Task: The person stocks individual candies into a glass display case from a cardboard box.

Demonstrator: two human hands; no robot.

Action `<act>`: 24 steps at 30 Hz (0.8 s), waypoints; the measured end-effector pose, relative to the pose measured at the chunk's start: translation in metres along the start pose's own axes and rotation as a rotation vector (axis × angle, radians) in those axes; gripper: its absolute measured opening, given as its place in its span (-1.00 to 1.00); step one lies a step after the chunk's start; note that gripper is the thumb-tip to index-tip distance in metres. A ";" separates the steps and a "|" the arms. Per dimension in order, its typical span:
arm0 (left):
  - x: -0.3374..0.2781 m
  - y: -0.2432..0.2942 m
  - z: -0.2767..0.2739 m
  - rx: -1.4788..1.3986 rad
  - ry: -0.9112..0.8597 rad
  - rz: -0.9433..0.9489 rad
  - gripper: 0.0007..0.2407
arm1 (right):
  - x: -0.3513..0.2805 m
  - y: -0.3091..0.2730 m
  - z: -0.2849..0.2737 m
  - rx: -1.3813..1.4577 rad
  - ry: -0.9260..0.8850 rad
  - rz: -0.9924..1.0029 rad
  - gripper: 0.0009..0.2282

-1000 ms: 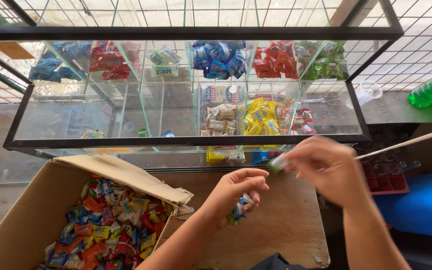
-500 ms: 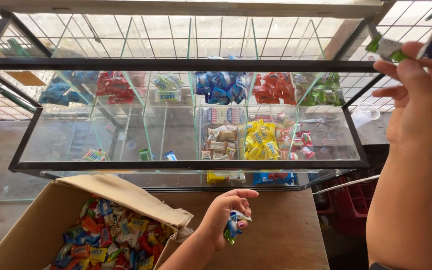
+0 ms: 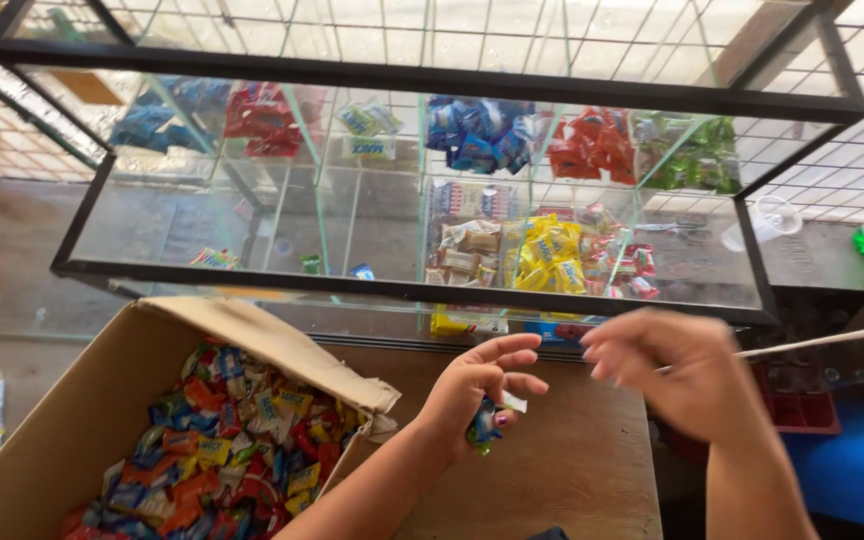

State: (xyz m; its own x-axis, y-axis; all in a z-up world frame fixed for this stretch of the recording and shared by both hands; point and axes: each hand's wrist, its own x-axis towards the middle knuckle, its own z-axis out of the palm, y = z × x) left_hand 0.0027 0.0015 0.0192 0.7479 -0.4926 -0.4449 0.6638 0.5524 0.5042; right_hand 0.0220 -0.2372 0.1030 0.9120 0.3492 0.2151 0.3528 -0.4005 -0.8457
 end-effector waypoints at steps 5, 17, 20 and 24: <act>-0.002 -0.004 -0.008 -0.016 -0.053 0.085 -0.36 | -0.025 0.022 0.060 0.029 -0.169 0.269 -0.82; -0.005 -0.005 -0.013 0.008 -0.145 0.129 -0.39 | -0.026 0.020 0.082 0.100 -0.156 0.290 -0.79; 0.000 -0.002 -0.023 -0.040 -0.151 0.173 -0.42 | -0.014 0.007 0.073 -0.018 -0.095 0.213 -0.79; -0.004 0.014 -0.022 -0.144 -0.093 0.153 -0.53 | 0.010 -0.021 0.054 -0.124 0.013 -0.019 -0.80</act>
State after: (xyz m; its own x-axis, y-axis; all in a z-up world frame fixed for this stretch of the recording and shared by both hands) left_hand 0.0094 0.0264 0.0119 0.8410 -0.4515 -0.2980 0.5409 0.7124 0.4471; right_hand 0.0121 -0.1791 0.0966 0.9074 0.3467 0.2376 0.3924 -0.4961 -0.7745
